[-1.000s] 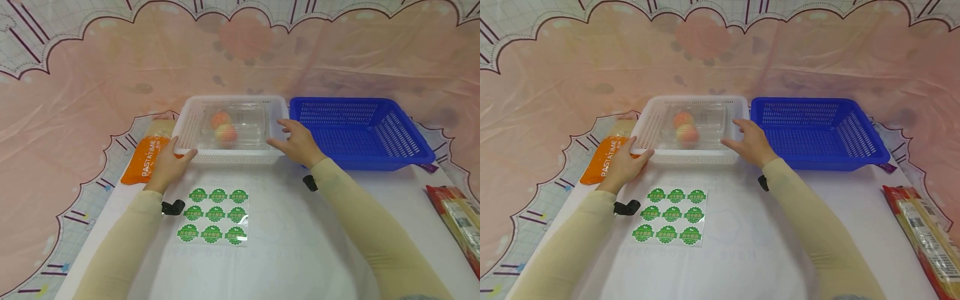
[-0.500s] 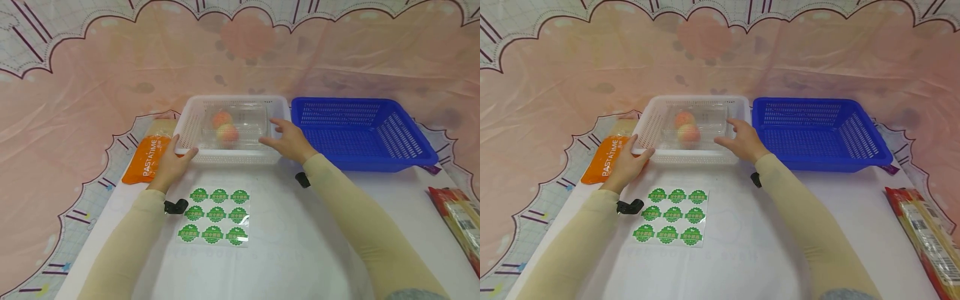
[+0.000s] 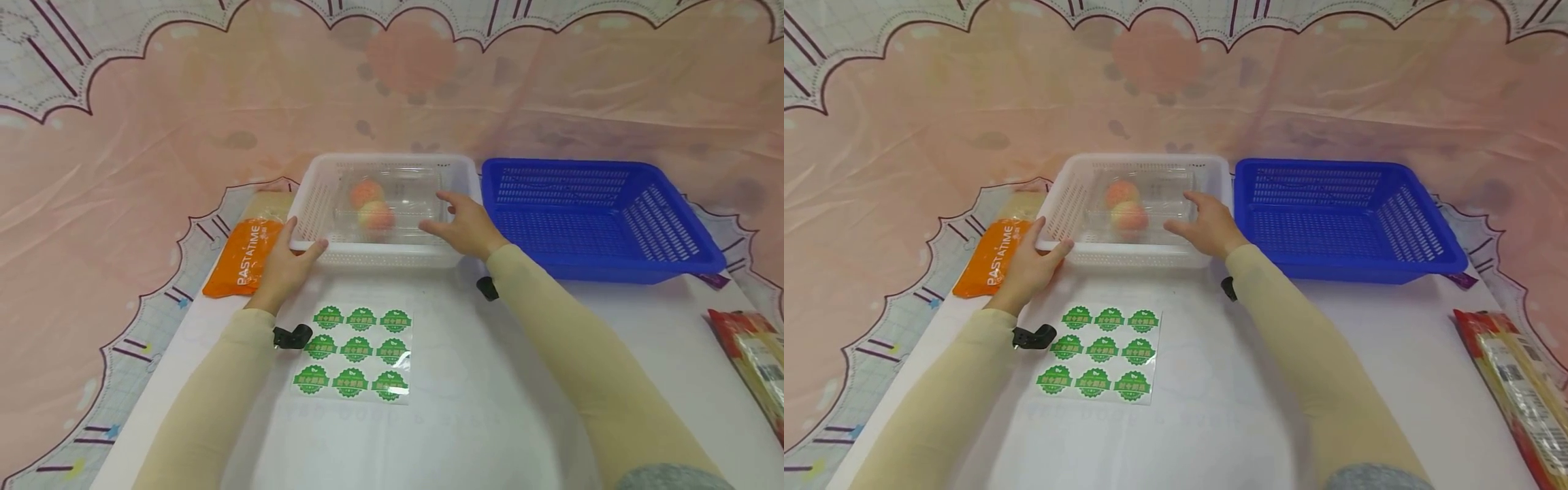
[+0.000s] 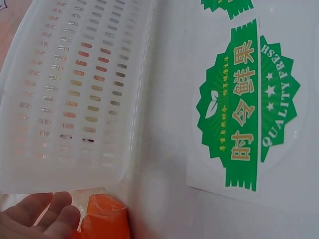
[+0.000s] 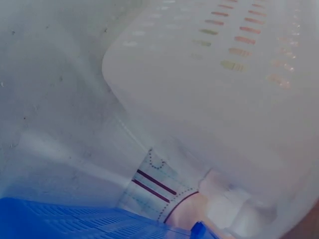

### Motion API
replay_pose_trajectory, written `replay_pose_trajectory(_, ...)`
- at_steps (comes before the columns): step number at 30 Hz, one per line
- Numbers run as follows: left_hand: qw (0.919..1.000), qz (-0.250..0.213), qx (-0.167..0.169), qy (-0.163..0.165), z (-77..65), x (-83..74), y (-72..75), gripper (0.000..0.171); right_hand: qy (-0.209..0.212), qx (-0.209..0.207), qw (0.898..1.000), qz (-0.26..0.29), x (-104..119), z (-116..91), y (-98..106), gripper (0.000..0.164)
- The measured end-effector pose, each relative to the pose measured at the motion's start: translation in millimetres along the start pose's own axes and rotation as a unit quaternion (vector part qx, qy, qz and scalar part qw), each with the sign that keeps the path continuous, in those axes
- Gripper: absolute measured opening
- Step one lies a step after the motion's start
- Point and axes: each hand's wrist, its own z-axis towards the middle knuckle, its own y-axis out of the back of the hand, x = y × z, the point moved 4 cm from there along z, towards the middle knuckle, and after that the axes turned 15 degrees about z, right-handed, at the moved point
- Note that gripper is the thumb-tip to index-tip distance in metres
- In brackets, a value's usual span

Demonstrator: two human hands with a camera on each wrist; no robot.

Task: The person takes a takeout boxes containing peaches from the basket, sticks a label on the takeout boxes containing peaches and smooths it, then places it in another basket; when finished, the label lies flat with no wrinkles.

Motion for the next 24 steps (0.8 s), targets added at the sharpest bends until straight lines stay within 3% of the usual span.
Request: replay_pose_trajectory(24, 0.9999, -0.003, 0.008, 0.012, -2.2, -1.3, 0.8, 0.095, -0.006, 0.042, 0.999, -0.009, -3, 21, -13, 0.079)
